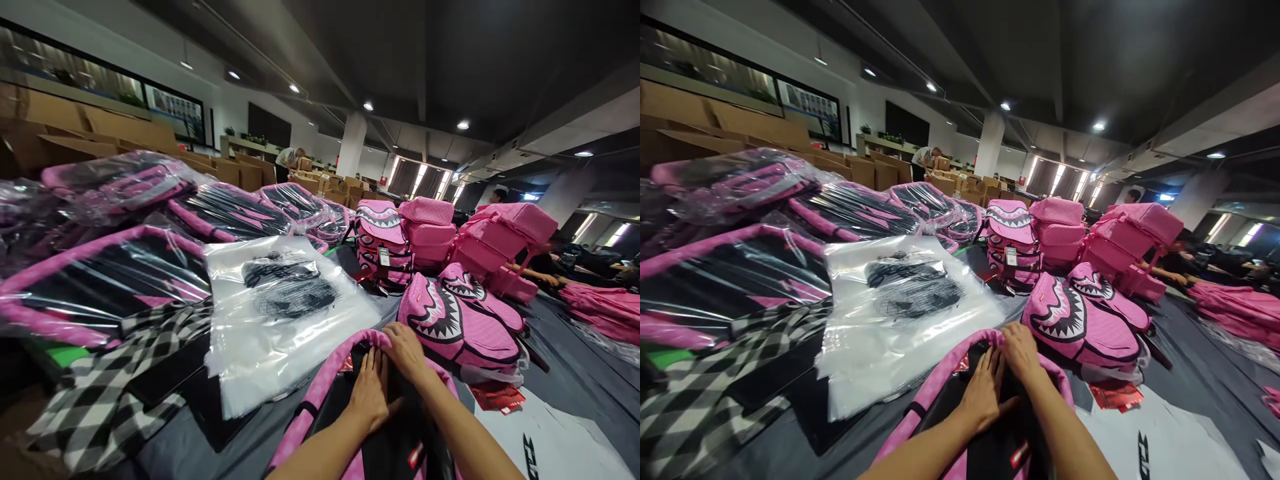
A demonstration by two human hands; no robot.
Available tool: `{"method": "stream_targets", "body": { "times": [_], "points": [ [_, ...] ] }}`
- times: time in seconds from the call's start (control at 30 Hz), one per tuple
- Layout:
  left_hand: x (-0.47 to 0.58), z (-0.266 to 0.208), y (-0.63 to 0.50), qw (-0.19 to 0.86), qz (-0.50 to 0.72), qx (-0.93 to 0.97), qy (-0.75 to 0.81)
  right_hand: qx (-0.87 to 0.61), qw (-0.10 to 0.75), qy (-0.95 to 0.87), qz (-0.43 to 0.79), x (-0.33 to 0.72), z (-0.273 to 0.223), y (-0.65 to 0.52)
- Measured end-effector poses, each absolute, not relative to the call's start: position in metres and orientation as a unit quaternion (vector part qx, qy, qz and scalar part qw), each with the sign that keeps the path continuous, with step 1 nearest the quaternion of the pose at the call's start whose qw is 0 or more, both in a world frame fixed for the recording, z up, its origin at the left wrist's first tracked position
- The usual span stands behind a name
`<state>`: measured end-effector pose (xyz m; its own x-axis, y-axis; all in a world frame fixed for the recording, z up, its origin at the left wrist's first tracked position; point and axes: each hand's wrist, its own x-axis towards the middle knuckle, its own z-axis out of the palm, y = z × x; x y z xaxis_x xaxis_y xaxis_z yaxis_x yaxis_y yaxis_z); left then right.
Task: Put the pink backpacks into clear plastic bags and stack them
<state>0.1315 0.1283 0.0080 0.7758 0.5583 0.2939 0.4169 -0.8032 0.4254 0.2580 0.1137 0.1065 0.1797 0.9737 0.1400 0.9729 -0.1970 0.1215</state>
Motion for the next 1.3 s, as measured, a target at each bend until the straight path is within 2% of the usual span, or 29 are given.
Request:
{"method": "stream_targets", "body": {
  "times": [0.27, 0.47, 0.7, 0.8, 0.93, 1.03, 1.17, 1.3],
  "points": [
    [0.133, -0.026, 0.130, 0.096, 0.357, 0.896, 0.247, 0.678, 0.019, 0.735, -0.006, 0.243, 0.104, 0.204],
    [0.131, -0.012, 0.128, 0.125, 0.341, 0.895, 0.260, 0.662, 0.048, 0.748, 0.006, 0.249, 0.107, 0.155],
    [0.126, 0.001, 0.126, 0.183, 0.287, 0.907, 0.249, 0.732, 0.023, 0.678, 0.067, 0.241, 0.112, 0.116],
    [0.125, -0.002, 0.127, 0.190, 0.274, 0.911, 0.244, 0.714, 0.017, 0.700, 0.020, 0.236, 0.117, 0.152],
    [0.125, -0.007, 0.125, 0.173, 0.290, 0.908, 0.248, 0.702, 0.082, 0.702, -0.082, 0.242, 0.117, 0.212],
    [0.126, -0.009, 0.123, 0.169, 0.300, 0.903, 0.255, 0.703, 0.105, 0.694, -0.115, 0.250, 0.106, 0.234],
    [0.126, -0.004, 0.125, 0.188, 0.297, 0.903, 0.248, 0.715, 0.077, 0.683, -0.124, 0.253, 0.086, 0.234],
    [0.128, 0.002, 0.131, 0.192, 0.270, 0.903, 0.272, 0.743, -0.008, 0.667, -0.060, 0.243, 0.083, 0.205]
  ]
}}
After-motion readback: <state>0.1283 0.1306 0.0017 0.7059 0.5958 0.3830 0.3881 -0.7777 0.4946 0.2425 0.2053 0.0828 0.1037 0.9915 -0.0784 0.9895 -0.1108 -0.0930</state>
